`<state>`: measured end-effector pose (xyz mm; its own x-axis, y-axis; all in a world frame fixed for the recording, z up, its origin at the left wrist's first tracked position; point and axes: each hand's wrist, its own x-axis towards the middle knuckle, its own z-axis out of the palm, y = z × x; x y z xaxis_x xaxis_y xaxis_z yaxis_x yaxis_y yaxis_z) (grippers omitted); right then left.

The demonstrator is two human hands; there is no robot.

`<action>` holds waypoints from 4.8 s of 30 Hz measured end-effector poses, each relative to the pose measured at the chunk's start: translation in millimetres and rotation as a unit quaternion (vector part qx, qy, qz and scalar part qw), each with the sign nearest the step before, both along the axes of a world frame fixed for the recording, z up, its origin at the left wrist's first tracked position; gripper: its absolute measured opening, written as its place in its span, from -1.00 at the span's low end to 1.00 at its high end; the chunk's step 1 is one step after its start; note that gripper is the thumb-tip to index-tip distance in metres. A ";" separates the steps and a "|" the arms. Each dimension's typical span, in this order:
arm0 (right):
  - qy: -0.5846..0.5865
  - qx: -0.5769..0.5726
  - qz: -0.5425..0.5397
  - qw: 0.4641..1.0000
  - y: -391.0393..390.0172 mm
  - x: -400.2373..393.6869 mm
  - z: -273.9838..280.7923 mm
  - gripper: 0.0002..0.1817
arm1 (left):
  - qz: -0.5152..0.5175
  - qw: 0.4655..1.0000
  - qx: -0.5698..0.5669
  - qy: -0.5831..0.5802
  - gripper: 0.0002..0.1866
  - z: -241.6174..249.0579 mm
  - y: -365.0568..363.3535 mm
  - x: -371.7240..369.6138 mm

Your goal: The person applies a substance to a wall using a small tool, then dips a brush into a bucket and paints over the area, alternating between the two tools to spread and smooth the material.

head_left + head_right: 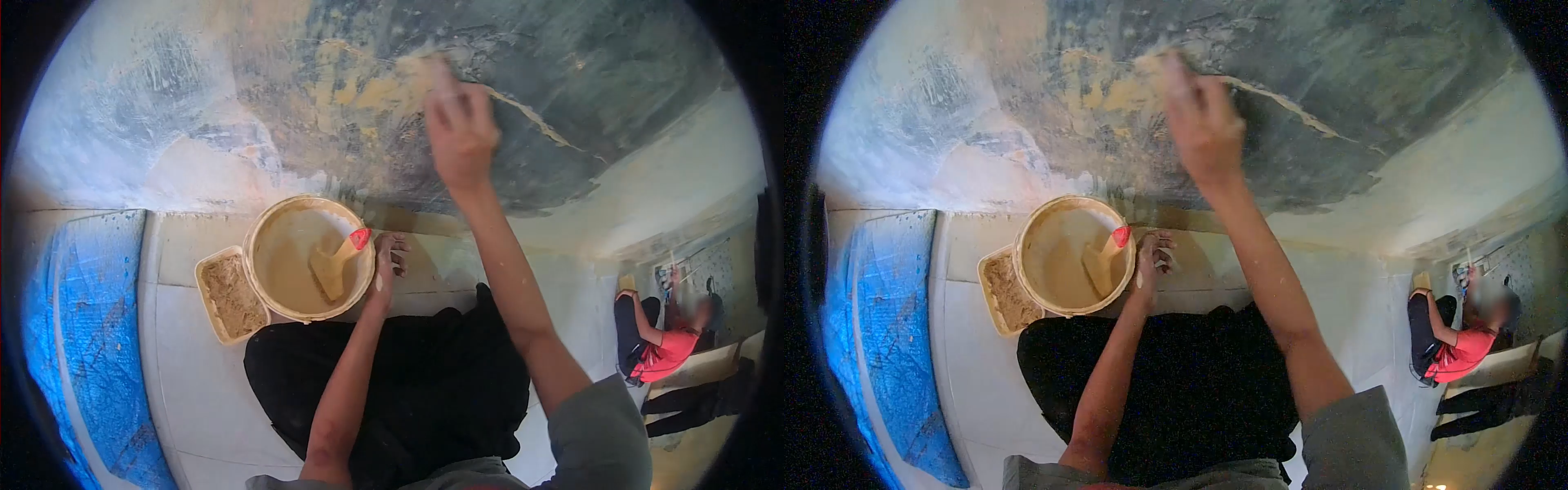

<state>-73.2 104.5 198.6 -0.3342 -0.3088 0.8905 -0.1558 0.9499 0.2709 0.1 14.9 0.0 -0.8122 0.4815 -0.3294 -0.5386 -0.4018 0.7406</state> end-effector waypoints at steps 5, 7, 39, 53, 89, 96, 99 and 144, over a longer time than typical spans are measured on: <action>0.004 -0.034 -0.039 0.999 -0.7 -0.4 -1.1 -0.37 | -0.004 1.000 -0.011 -0.007 -0.66 -1.2 2.4 1.1; 0.029 -0.015 -0.067 0.997 7.0 -3.2 8.5 -0.35 | 0.000 1.000 -0.004 0.004 -0.66 -1.6 -3.4 -0.2; -0.005 0.002 0.029 1.000 -17.0 -9.5 -3.0 -0.39 | -0.055 0.997 -0.036 -0.034 -0.62 0.7 -1.0 -5.3; -0.101 -0.080 -0.030 0.991 -25.6 2.9 -13.0 -0.41 | -0.003 1.000 0.001 -0.020 -0.65 -6.8 2.6 -2.6; -0.081 -0.067 0.016 0.994 -7.9 7.7 -28.8 -0.43 | 0.016 1.000 0.002 -0.017 -0.66 -2.8 4.7 -2.2; -0.065 -0.038 0.005 0.997 0.3 12.1 -30.4 -0.44 | 0.009 1.000 -0.013 -0.006 -0.68 0.8 2.3 -2.5; -0.070 -0.075 -0.027 0.994 16.7 24.4 -18.5 -0.42 | 0.012 1.000 -0.005 0.000 -0.69 1.8 -4.4 -0.5; -0.227 0.271 -0.060 0.933 55.9 44.0 3.3 -0.32 | -0.004 1.000 -0.006 -0.004 -0.65 5.1 -3.4 -0.3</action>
